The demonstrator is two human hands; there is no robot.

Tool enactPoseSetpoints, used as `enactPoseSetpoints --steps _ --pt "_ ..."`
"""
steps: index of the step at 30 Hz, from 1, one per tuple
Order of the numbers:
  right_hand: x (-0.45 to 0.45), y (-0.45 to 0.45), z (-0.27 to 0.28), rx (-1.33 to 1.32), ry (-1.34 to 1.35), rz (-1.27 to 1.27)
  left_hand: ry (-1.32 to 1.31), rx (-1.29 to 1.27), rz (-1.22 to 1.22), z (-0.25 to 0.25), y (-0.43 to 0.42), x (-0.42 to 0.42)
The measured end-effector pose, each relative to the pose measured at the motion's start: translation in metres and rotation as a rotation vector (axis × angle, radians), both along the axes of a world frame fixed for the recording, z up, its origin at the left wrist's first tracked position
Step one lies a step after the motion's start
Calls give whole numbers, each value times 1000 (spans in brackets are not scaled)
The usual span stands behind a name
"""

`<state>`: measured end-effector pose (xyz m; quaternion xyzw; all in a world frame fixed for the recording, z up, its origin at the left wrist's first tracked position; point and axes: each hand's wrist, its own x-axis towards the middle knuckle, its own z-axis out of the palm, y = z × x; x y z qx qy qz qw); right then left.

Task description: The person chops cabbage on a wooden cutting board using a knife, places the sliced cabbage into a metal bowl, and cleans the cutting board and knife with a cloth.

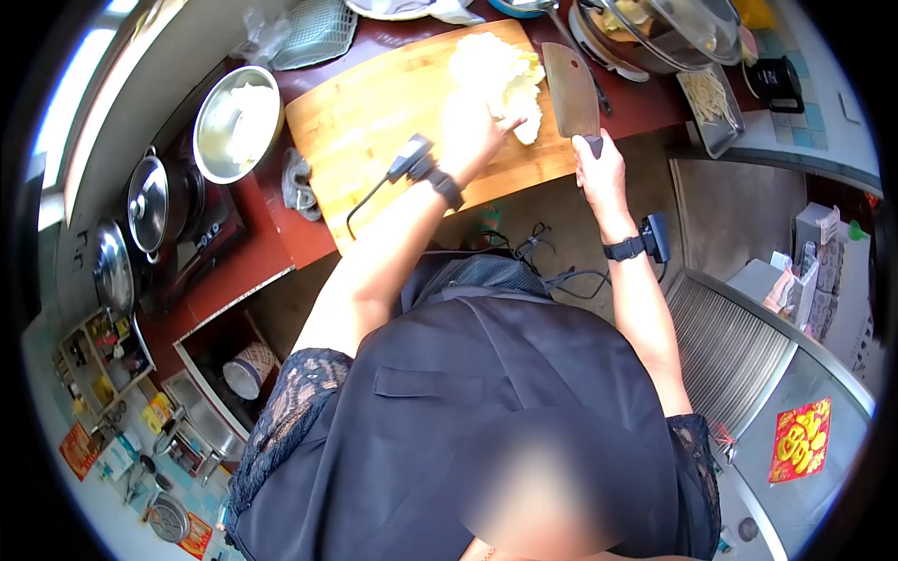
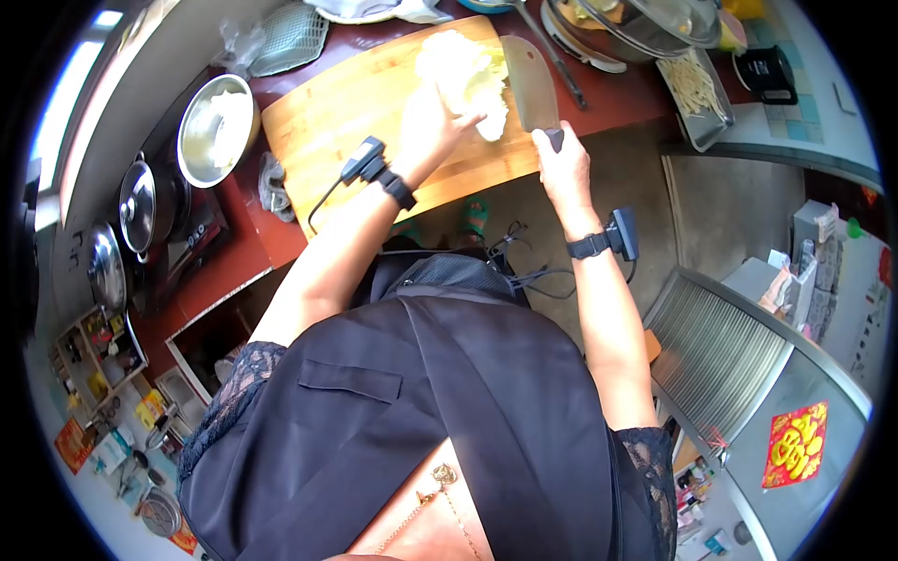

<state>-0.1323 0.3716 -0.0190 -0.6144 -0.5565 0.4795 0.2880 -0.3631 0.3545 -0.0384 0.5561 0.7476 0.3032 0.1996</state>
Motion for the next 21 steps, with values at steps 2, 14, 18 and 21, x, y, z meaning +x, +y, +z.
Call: enactPoseSetpoints --steps 2,14,18,21 --pt "11 -4 4 -11 -7 -24 176 21 93 -24 25 26" --pt "46 -25 -33 -85 -18 -68 197 86 -46 -80 32 44" --pt "43 -27 -27 -111 46 -78 -63 159 -37 -62 24 41" --pt "42 -27 -29 -117 29 -51 -168 143 -87 -50 9 23"
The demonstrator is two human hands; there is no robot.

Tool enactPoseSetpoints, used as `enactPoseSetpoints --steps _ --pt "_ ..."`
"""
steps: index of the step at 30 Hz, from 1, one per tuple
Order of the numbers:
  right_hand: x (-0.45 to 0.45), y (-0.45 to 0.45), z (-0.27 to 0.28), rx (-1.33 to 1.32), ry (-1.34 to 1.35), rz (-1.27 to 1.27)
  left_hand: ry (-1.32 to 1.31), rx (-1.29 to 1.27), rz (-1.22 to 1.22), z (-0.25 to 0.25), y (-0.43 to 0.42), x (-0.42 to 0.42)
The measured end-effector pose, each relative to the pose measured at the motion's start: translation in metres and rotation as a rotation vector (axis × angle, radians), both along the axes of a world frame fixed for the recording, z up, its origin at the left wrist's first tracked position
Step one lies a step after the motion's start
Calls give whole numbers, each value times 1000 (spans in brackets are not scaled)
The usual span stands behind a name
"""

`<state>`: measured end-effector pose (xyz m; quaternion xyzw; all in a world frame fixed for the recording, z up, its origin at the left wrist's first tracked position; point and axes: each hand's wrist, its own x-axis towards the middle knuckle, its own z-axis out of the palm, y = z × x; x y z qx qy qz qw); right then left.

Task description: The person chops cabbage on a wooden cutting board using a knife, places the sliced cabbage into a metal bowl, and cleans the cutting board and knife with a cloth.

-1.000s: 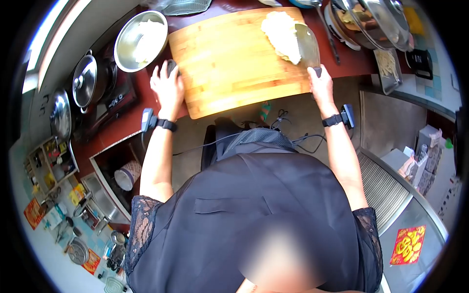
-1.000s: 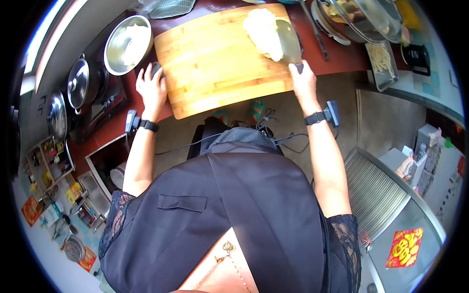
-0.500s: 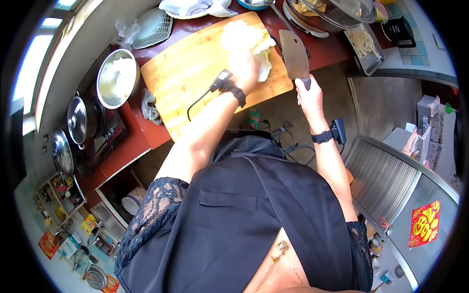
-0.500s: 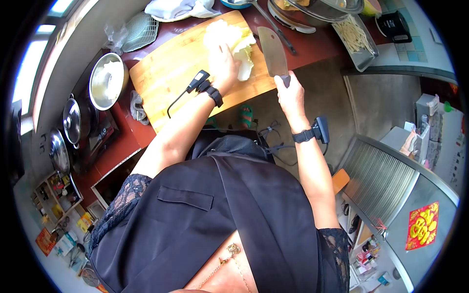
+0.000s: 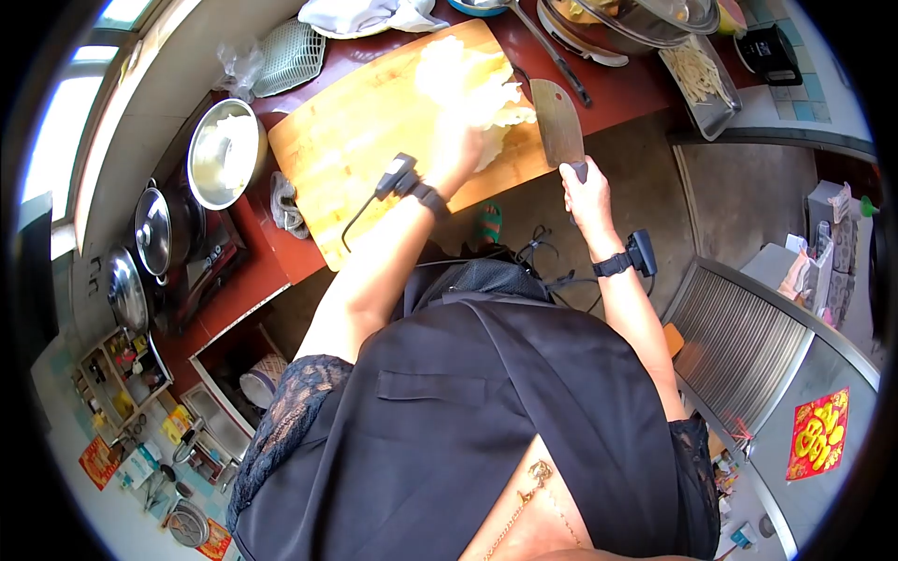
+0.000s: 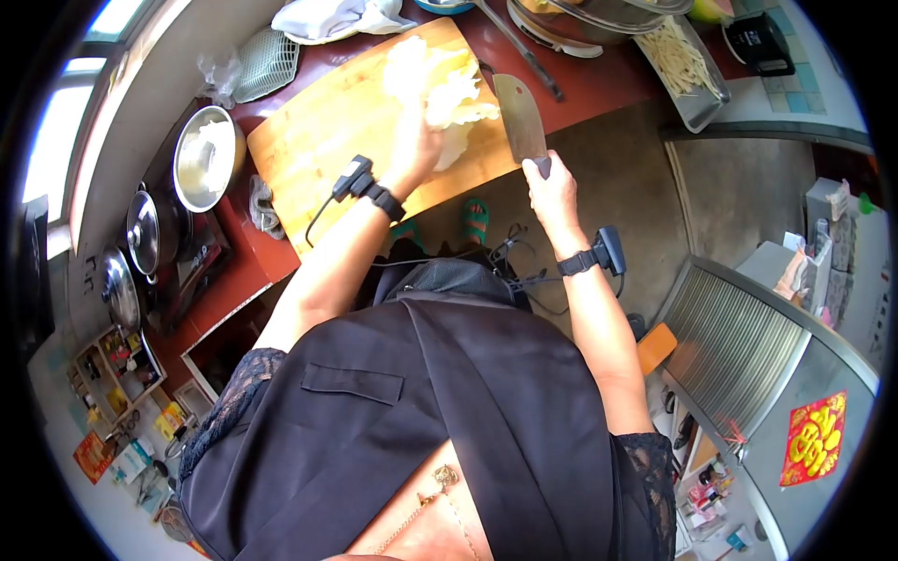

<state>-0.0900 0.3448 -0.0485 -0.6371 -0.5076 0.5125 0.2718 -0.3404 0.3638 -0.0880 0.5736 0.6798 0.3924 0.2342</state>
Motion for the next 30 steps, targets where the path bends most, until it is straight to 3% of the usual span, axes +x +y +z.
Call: enactPoseSetpoints --steps 1,4,5,6,11,16,18,21,25,27,30 --pt "1 0 -5 -3 -15 8 -17 -52 3 20 -12 -7" --pt "1 -1 -11 -7 -62 29 225 145 8 -8 -34 -64" --pt "0 0 -12 -3 -78 37 418 214 82 8 -42 -78" --pt "-3 1 -11 -2 -78 45 453 88 134 19 -47 -95" --pt "-15 -3 -10 11 -90 88 850 53 -44 19 -71 -157" --pt "-28 -5 4 5 -137 134 828 -22 -134 -24 -122 -144" --pt "-29 -7 5 9 -154 146 745 -227 -144 -11 -136 -133" --pt "-36 -6 10 11 -169 167 632 -153 -17 12 -134 -114" --pt "-46 -7 17 20 -201 215 212 -214 212 -1 -116 -108" --pt "-50 -8 11 117 -243 271 310 -207 234 -8 -112 -110" --pt "-65 -9 20 57 -300 356 370 -175 188 -18 -113 -119"
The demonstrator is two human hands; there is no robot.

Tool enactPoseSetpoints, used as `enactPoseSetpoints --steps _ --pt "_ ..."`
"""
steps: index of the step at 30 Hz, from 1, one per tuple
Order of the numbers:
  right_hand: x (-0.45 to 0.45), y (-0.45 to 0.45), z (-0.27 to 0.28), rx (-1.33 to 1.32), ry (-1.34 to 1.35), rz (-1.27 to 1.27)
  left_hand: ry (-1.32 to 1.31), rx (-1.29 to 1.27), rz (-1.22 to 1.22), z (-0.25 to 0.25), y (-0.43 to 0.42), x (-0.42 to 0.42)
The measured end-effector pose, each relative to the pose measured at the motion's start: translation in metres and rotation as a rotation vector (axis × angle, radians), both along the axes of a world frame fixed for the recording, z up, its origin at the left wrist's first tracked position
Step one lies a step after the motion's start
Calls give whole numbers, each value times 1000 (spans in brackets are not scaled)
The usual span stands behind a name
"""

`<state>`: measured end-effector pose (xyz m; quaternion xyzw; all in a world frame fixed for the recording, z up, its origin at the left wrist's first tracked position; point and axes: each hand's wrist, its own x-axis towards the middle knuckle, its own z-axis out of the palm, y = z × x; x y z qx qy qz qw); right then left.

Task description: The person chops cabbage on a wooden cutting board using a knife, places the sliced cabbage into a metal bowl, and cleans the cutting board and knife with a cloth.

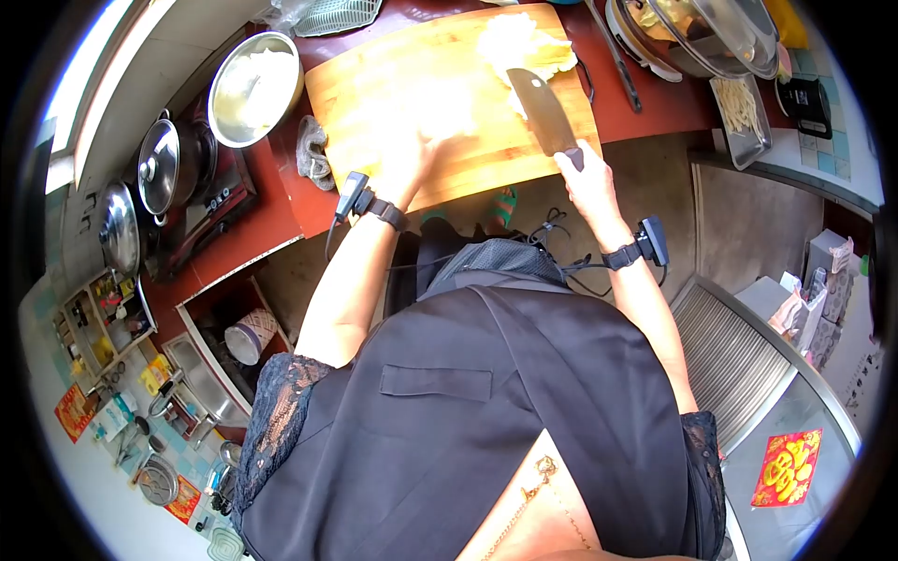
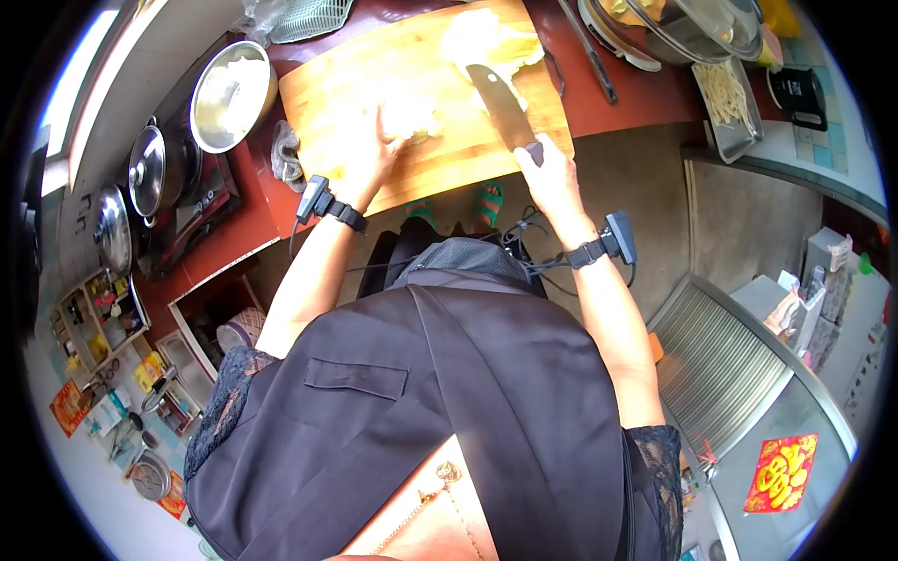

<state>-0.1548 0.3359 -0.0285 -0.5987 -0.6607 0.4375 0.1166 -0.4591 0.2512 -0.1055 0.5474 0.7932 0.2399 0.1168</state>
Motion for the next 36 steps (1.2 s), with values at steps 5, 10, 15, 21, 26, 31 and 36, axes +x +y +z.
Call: enactPoseSetpoints --steps 5,10,15,21,26,31,36 --pt "-34 -3 7 93 -64 196 -46 -61 -146 14 -3 -11" --pt "-56 -15 0 20 -25 326 -54 29 -169 12 -21 -18" --pt "-54 -10 9 65 -48 288 132 106 -145 35 -32 -17" --pt "-75 -1 49 82 -48 429 256 96 -315 41 -39 -10" --pt "-87 10 40 275 -235 679 224 142 -312 39 -33 -10" --pt "-110 7 -1 271 -179 640 165 155 -298 43 -30 -10" --pt "-119 19 -22 247 -53 572 156 154 -269 49 -28 -7"
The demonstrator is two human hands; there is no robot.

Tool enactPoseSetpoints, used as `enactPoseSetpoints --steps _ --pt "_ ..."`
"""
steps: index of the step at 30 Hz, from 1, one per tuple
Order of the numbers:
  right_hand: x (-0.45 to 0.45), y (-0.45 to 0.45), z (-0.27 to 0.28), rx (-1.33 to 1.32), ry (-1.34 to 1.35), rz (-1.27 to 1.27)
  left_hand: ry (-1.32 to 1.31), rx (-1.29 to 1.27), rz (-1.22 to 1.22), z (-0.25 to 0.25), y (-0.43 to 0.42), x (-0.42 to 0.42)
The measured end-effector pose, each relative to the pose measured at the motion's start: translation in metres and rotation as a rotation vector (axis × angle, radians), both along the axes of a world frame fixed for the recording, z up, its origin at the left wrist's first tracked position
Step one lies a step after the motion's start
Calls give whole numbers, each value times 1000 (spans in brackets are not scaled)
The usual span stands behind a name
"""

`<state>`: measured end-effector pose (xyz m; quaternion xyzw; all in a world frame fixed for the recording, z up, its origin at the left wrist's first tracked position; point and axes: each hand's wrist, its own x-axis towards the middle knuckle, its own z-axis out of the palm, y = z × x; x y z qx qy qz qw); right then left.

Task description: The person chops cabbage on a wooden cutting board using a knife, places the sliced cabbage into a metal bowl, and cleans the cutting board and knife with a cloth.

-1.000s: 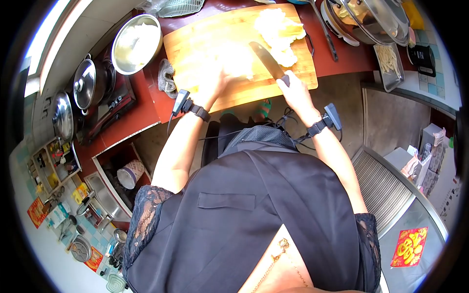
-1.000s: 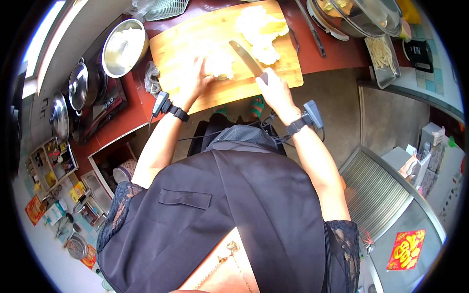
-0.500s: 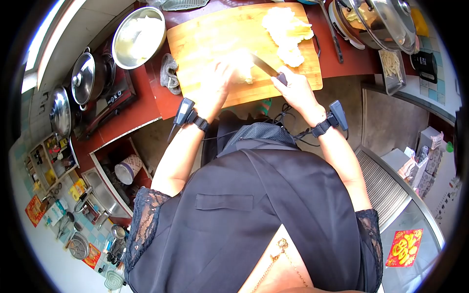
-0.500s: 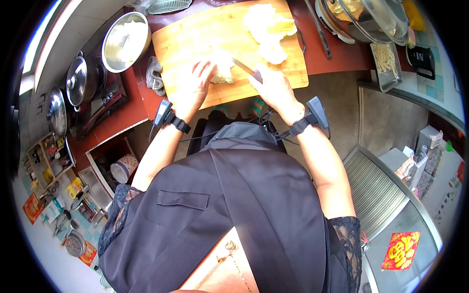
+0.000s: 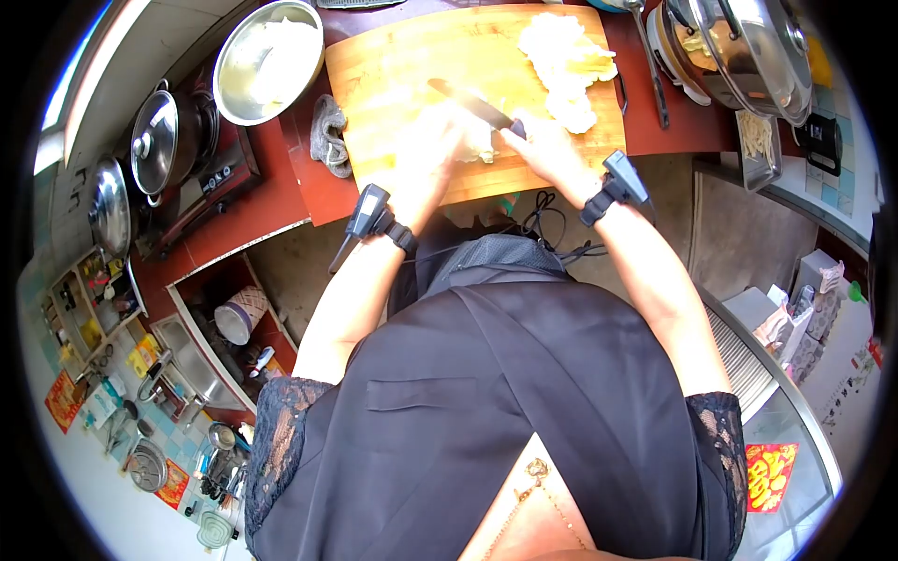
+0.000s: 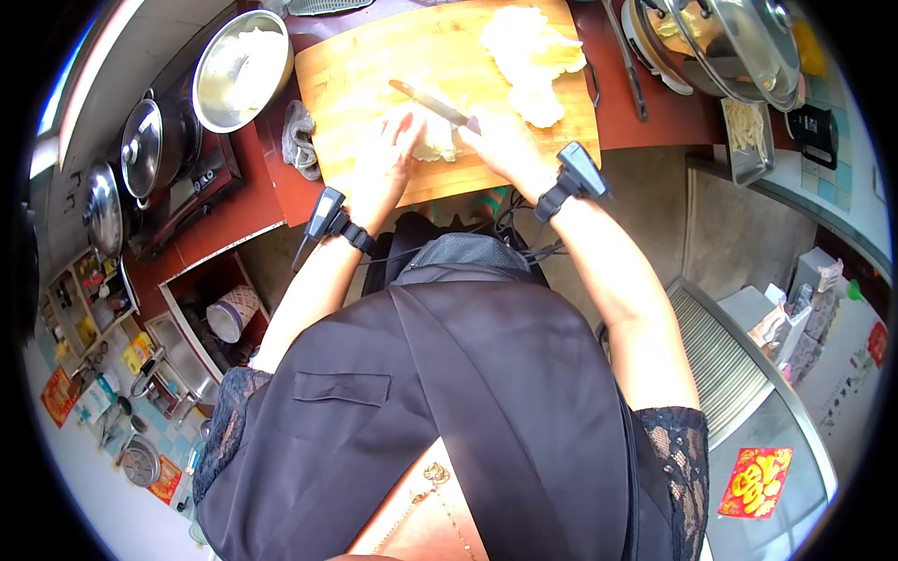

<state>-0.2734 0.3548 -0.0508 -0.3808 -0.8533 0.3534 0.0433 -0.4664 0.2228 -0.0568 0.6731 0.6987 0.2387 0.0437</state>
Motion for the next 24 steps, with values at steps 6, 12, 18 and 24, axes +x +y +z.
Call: enactPoseSetpoints --steps 6,12,18,24 --pt "20 -20 59 -12 -81 59 -20 -29 27 -1 -7 2" --pt "-1 -20 38 194 -89 183 -35 13 2 -6 -3 -2" --pt "-20 14 16 65 -109 209 48 111 71 -1 -8 5" --pt "-13 24 68 190 -96 363 -7 164 122 -23 -14 7"
